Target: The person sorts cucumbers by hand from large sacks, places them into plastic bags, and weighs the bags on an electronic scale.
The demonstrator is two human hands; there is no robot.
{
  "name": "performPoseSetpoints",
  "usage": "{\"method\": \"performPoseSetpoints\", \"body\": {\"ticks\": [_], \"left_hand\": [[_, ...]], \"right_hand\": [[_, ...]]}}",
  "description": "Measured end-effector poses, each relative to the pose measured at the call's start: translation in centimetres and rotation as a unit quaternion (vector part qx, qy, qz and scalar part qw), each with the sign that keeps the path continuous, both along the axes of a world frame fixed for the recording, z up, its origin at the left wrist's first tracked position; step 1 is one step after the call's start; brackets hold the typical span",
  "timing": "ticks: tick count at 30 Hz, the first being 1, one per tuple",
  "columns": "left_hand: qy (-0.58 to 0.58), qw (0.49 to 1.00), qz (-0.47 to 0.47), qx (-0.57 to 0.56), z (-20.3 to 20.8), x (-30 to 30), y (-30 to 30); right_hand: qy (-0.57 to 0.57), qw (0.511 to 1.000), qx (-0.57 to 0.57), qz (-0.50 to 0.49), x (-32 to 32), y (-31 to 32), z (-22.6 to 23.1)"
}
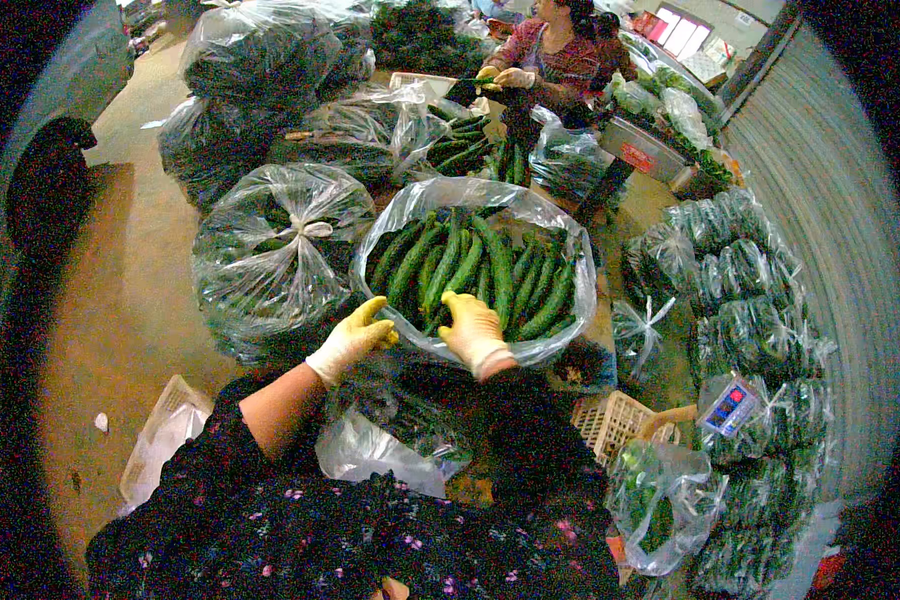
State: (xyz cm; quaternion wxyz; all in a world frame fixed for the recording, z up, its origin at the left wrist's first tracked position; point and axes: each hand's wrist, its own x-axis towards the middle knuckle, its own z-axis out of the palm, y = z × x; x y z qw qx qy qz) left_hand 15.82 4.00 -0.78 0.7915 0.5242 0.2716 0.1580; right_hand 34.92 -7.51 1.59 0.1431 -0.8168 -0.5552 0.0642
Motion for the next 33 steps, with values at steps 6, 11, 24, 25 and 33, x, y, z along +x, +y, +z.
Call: {"method": "performPoseSetpoints", "body": {"ticks": [6, 11, 24, 25, 33], "left_hand": [[-0.008, 1.000, -0.025, 0.003, -0.1, -1.7, 1.1], [-0.011, 1.000, -0.017, -0.019, 0.6, -2.8, 1.8], [0.010, 0.999, -0.036, -0.007, 0.0, -2.7, 1.6], [0.013, 0.999, -0.036, -0.006, 0.1, -2.4, 1.4], [0.024, 0.995, -0.059, -0.074, -0.6, -1.3, 0.2]], "right_hand": [[-0.153, 0.982, -0.107, -0.025, -2.3, 8.2, -3.6], [-0.146, 0.978, -0.133, -0.073, -0.7, 7.8, -3.6], [0.730, 0.571, 0.294, -0.235, 4.4, -2.2, -4.7], [0.770, 0.525, 0.287, -0.223, 3.9, -3.2, -4.6], [0.865, 0.383, 0.293, -0.139, -5.2, -7.1, -1.1]]}}
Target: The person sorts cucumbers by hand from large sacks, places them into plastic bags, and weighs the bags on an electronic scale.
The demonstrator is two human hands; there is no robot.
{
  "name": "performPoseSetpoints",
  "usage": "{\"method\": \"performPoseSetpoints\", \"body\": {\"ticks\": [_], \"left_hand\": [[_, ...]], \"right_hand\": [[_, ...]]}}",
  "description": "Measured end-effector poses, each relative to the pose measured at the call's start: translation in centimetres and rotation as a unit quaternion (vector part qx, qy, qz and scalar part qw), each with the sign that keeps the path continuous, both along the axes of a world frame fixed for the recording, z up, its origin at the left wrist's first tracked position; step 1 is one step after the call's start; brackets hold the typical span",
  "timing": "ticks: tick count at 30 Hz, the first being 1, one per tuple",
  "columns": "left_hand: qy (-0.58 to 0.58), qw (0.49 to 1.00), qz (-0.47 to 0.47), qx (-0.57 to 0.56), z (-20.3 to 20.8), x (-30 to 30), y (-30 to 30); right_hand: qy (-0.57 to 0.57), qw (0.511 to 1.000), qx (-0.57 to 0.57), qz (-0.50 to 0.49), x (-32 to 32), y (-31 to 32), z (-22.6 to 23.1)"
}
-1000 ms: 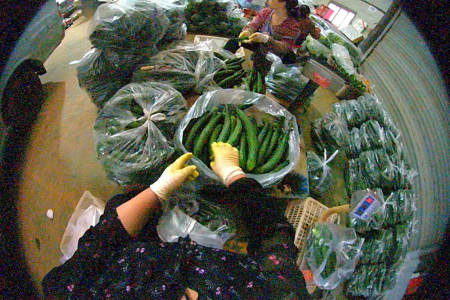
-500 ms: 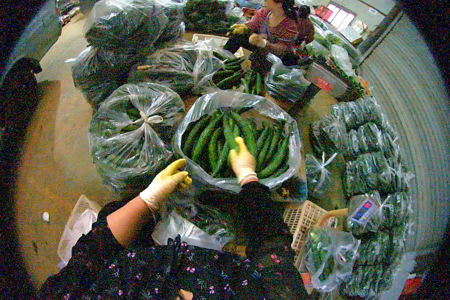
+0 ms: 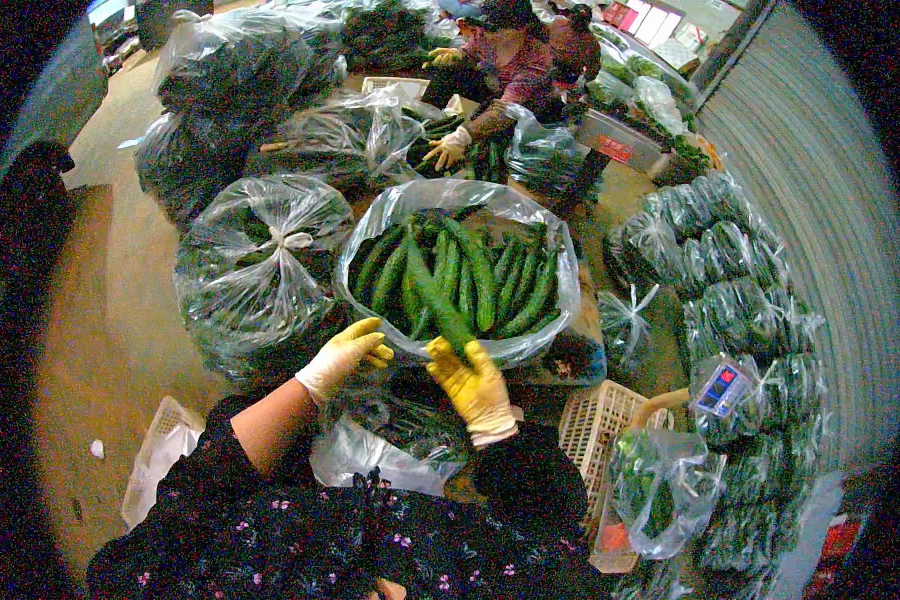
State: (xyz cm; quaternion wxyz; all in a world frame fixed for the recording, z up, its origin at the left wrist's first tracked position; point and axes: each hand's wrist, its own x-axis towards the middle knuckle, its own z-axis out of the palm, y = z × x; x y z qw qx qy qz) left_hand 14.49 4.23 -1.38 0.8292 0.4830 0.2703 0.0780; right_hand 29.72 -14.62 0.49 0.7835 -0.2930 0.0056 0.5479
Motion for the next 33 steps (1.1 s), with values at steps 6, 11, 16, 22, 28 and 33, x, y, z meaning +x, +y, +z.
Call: {"method": "performPoseSetpoints", "body": {"ticks": [6, 11, 16, 22, 28, 33], "left_hand": [[-0.043, 0.978, 0.048, -0.199, 2.5, 0.0, -1.4], [-0.041, 0.989, 0.093, -0.112, 4.1, -0.2, -1.1], [-0.066, 0.989, 0.080, -0.105, 3.0, 0.1, -0.9], [-0.077, 0.993, 0.076, -0.055, 2.8, 0.8, -1.5], [-0.111, 0.981, 0.079, -0.138, 3.5, 0.7, -1.5], [-0.117, 0.973, 0.039, -0.196, 3.2, 2.5, -2.2]], "right_hand": [[-0.361, 0.919, -0.035, 0.157, -7.7, 0.9, 2.9], [-0.426, 0.871, -0.106, 0.221, -6.2, 1.2, 0.5], [-0.422, 0.881, -0.110, 0.182, -6.1, 2.3, 0.4], [-0.417, 0.887, -0.123, 0.159, -7.1, 4.4, 0.1], [-0.420, 0.880, -0.095, 0.202, -6.3, 4.2, 2.4], [-0.357, 0.903, -0.105, 0.213, -6.4, 2.0, 2.1]]}}
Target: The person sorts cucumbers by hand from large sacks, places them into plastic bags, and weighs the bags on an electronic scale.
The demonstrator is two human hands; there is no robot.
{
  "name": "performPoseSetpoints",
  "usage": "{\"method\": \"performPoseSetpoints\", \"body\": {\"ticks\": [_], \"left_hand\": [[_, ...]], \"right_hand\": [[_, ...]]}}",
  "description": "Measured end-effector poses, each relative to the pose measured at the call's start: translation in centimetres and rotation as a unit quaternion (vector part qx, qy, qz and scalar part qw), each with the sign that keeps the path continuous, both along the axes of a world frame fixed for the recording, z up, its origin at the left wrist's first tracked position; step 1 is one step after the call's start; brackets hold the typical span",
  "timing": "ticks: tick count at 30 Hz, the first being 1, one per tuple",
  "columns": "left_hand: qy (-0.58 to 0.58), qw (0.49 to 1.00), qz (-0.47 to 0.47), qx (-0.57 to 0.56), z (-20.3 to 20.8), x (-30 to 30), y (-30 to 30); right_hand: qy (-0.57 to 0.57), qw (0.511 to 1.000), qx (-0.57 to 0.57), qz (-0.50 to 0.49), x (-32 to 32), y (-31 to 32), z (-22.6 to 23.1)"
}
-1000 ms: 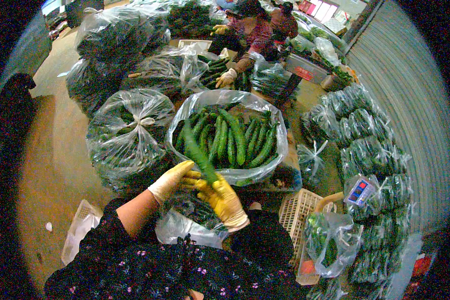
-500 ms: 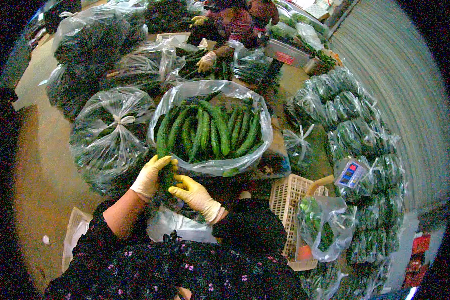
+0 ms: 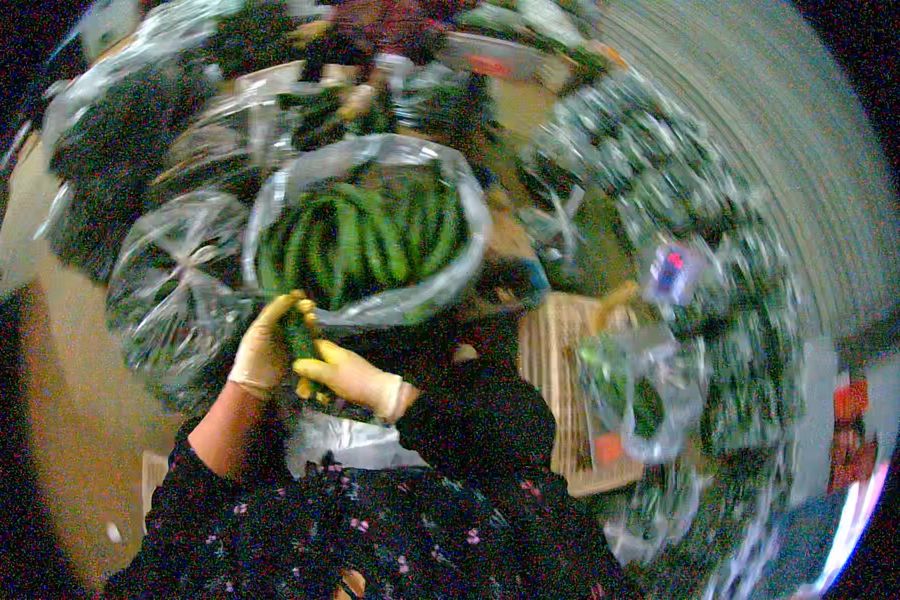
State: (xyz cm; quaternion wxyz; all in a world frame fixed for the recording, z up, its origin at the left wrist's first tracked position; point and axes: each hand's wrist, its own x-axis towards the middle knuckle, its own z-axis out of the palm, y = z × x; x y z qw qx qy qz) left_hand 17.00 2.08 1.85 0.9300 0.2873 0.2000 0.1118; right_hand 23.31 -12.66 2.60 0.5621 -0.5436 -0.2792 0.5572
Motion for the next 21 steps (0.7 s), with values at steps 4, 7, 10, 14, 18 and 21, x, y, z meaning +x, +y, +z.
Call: {"method": "performPoseSetpoints", "body": {"ticks": [4, 7, 10, 14, 18, 21], "left_hand": [[0.028, 0.999, 0.007, 0.045, -0.5, -0.4, 0.0], [-0.008, 0.995, -0.051, 0.086, -1.0, 0.3, -1.4], [-0.013, 0.989, -0.084, 0.118, -1.6, -0.2, -2.6], [-0.024, 0.988, -0.130, 0.079, -1.6, -1.8, -4.9], [0.020, 0.980, -0.147, 0.134, -0.8, -2.8, -7.3], [0.017, 0.974, -0.138, 0.181, 1.7, -3.8, -9.5]], "right_hand": [[0.078, 0.993, -0.037, -0.075, -2.5, -1.8, -0.4], [0.118, 0.982, 0.008, -0.147, -4.7, -4.6, -3.2], [0.094, 0.981, 0.013, -0.168, -5.3, -7.1, -3.8], [-0.001, 0.986, -0.006, -0.167, -6.2, -10.1, -3.2], [-0.256, 0.956, -0.040, -0.134, -6.5, -12.3, -1.6], [-0.398, 0.911, -0.107, -0.003, -6.3, -13.8, 0.7]]}}
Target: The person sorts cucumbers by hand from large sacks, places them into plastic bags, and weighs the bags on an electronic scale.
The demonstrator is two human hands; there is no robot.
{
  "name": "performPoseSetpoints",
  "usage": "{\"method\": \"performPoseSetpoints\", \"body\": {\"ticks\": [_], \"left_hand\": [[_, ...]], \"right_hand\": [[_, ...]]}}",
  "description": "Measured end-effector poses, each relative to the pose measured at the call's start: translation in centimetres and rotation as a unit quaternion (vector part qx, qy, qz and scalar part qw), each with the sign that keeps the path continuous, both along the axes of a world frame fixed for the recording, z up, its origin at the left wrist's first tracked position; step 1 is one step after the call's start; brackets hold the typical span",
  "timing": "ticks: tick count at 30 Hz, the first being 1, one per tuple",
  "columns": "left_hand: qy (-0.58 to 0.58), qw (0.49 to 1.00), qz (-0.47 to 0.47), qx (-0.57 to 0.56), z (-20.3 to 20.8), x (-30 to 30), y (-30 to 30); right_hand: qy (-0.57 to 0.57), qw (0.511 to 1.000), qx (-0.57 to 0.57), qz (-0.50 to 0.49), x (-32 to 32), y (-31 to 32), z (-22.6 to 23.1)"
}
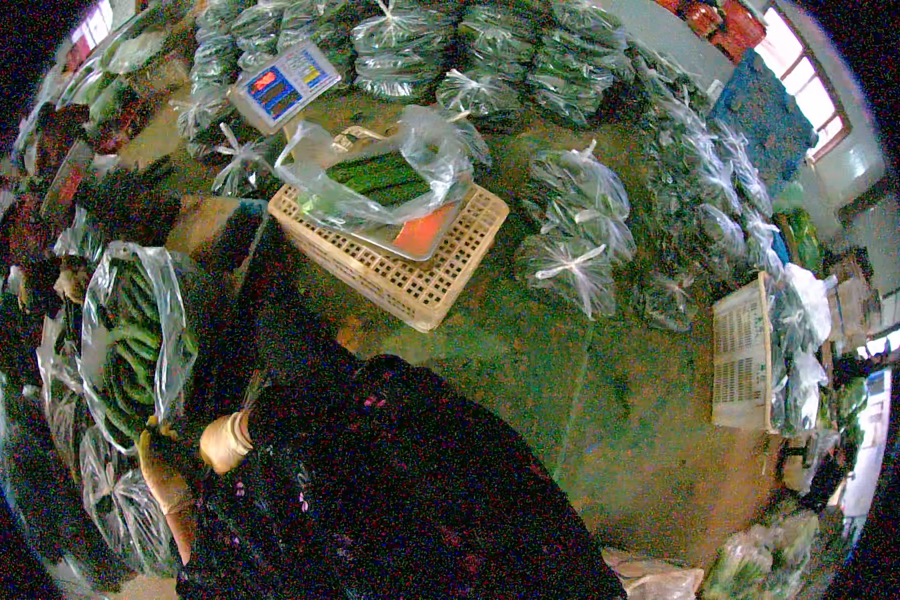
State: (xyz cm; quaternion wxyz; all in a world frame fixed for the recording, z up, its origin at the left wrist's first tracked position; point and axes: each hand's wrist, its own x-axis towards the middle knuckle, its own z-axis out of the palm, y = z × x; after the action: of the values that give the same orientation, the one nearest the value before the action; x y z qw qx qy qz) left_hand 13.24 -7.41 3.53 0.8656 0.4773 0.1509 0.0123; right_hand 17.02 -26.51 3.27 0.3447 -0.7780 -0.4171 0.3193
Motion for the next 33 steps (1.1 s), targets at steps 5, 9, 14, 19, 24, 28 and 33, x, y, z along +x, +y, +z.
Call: {"method": "performPoseSetpoints", "body": {"ticks": [5, 9, 14, 19, 24, 28, 33], "left_hand": [[-0.021, 0.991, 0.017, 0.131, 4.2, 0.7, -2.2], [-0.121, 0.855, -0.071, 0.499, 8.5, 3.3, -8.3], [-0.186, 0.784, -0.304, 0.509, 10.5, 5.5, -17.9], [-0.186, 0.836, -0.318, 0.406, 10.6, 9.7, -21.2], [-0.179, 0.845, -0.227, 0.450, 8.8, 18.0, -24.9], [-0.227, 0.812, -0.166, 0.511, 8.1, 23.9, -30.5], [-0.172, 0.809, -0.256, 0.500, 3.8, 29.9, -34.7]], "right_hand": [[-0.168, 0.984, 0.028, -0.056, 2.3, -3.7, 0.9], [0.077, 0.922, 0.337, -0.176, 6.0, -8.0, 3.7], [0.368, 0.652, 0.589, -0.304, 5.8, -13.6, 6.9], [0.179, 0.610, 0.619, -0.460, 6.5, -25.2, 10.2], [-0.006, 0.575, 0.690, -0.439, 7.8, -34.8, 11.7], [-0.045, 0.631, 0.634, -0.445, 10.0, -36.6, 11.9], [-0.053, 0.691, 0.510, -0.510, 13.8, -36.9, 10.2]]}}
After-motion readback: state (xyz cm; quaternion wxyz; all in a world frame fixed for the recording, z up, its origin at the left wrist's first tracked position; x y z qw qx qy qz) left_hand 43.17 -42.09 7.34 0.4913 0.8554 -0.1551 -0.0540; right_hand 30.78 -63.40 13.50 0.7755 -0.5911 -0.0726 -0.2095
